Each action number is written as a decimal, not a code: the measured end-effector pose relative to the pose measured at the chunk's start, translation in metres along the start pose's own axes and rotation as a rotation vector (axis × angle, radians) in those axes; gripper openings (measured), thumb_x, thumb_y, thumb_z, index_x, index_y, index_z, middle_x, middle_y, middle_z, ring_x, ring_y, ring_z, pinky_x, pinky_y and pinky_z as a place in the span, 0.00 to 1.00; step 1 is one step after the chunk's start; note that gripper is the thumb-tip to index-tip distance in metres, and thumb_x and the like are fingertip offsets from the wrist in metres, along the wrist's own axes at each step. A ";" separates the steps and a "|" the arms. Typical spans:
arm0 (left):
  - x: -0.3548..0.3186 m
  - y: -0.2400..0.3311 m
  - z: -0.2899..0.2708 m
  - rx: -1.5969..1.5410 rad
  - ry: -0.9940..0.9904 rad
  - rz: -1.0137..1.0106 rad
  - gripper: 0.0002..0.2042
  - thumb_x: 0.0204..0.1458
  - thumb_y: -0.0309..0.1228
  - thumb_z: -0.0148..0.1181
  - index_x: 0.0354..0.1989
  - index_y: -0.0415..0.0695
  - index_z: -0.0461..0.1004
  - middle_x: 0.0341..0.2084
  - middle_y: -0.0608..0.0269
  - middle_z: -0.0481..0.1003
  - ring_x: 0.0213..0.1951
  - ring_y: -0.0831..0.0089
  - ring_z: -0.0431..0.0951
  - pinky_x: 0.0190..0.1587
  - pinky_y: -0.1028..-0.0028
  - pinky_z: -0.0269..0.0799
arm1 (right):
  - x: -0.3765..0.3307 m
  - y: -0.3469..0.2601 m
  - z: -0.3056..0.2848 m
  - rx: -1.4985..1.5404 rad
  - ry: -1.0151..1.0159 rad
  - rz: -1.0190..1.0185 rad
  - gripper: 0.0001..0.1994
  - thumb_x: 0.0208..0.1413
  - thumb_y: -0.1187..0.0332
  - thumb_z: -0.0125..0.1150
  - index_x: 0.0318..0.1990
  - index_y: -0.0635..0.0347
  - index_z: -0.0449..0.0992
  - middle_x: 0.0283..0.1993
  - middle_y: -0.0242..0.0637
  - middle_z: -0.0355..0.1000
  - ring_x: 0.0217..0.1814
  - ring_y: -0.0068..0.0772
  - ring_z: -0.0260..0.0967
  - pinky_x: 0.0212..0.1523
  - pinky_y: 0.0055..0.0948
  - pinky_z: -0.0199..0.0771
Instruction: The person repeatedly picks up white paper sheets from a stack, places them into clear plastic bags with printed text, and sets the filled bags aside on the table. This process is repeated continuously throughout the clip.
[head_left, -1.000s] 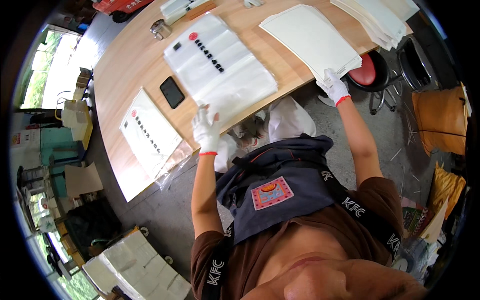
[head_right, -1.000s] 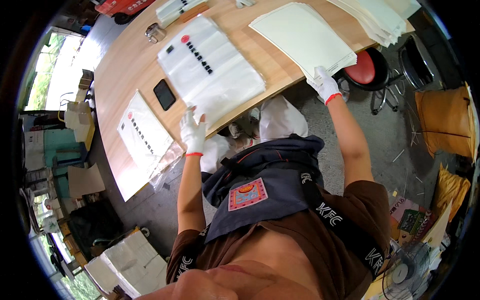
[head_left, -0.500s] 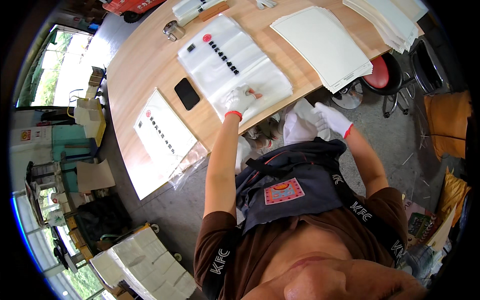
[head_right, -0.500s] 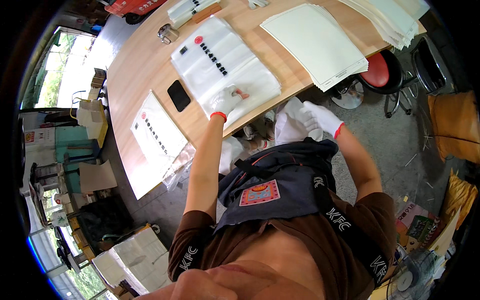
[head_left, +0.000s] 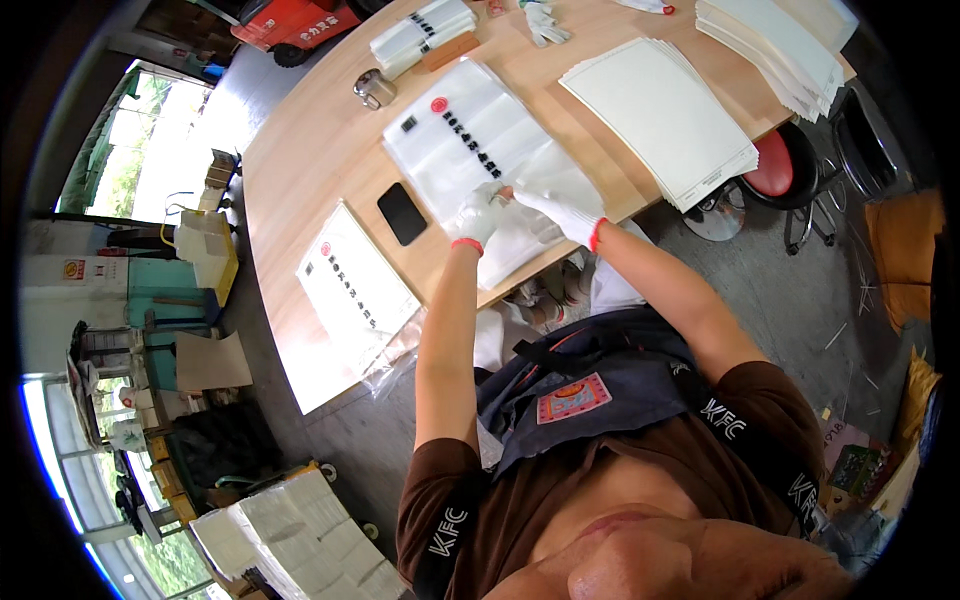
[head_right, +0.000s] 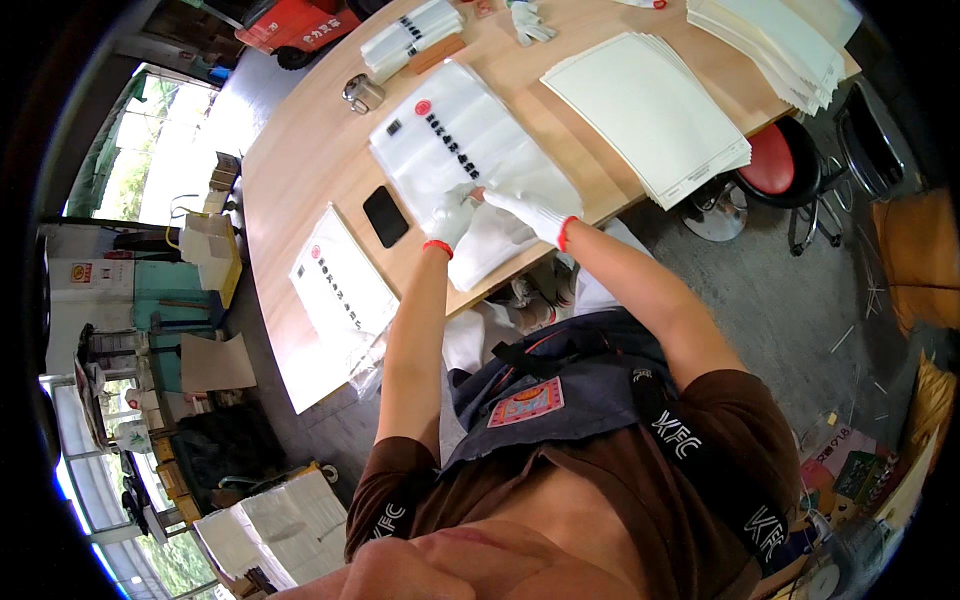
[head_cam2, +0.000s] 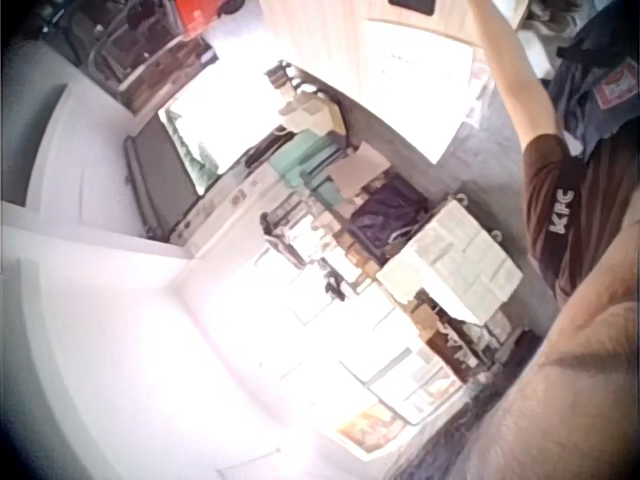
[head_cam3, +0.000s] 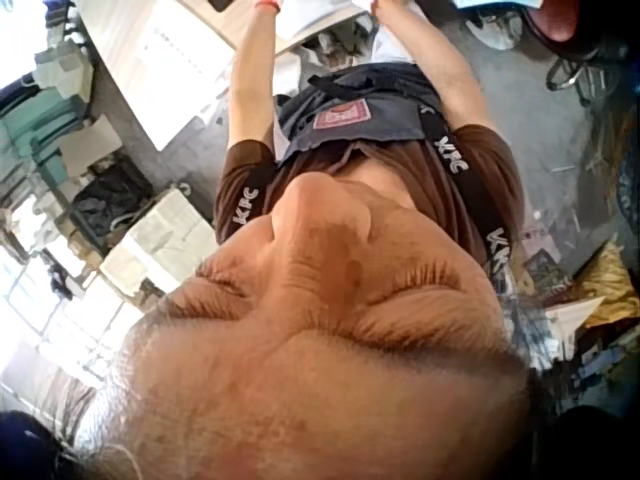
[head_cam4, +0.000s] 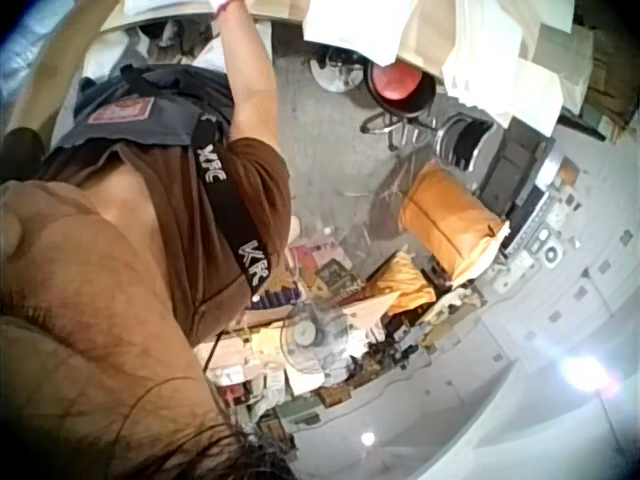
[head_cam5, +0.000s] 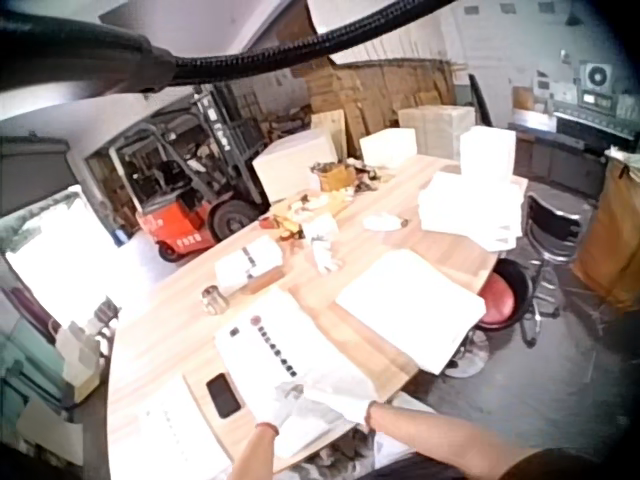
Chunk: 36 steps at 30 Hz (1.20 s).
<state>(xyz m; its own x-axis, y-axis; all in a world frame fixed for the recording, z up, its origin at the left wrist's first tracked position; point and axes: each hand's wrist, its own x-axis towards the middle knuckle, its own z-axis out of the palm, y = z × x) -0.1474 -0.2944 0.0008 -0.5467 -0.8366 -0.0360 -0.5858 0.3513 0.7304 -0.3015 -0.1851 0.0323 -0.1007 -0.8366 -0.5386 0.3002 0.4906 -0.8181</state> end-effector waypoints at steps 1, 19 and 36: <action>-0.002 0.002 -0.006 0.003 0.026 0.013 0.10 0.49 0.32 0.52 0.37 0.46 0.78 0.36 0.56 0.77 0.38 0.61 0.77 0.45 0.69 0.69 | 0.017 0.002 0.005 0.001 -0.003 -0.067 0.18 0.58 0.51 0.53 0.42 0.57 0.73 0.27 0.27 0.70 0.24 0.19 0.66 0.23 0.22 0.67; -0.025 0.150 -0.017 -0.204 0.221 0.330 0.10 0.55 0.20 0.48 0.43 0.42 0.72 0.34 0.59 0.79 0.29 0.73 0.75 0.37 0.73 0.72 | -0.034 -0.033 -0.016 -0.366 0.133 -0.637 0.17 0.62 0.61 0.45 0.45 0.66 0.73 0.42 0.41 0.74 0.47 0.37 0.72 0.45 0.29 0.71; -0.068 0.108 0.057 -0.055 0.129 0.480 0.06 0.54 0.27 0.56 0.39 0.44 0.75 0.32 0.53 0.78 0.33 0.60 0.79 0.35 0.69 0.72 | -0.078 0.069 -0.177 -1.377 0.650 -0.967 0.16 0.46 0.73 0.50 0.44 0.52 0.74 0.49 0.35 0.69 0.53 0.42 0.64 0.55 0.40 0.63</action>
<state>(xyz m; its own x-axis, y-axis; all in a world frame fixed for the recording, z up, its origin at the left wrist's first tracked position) -0.2073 -0.1753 0.0435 -0.6669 -0.6318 0.3951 -0.2518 0.6901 0.6785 -0.4413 -0.0425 -0.0174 -0.1622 -0.8661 0.4729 -0.9698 0.0514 -0.2384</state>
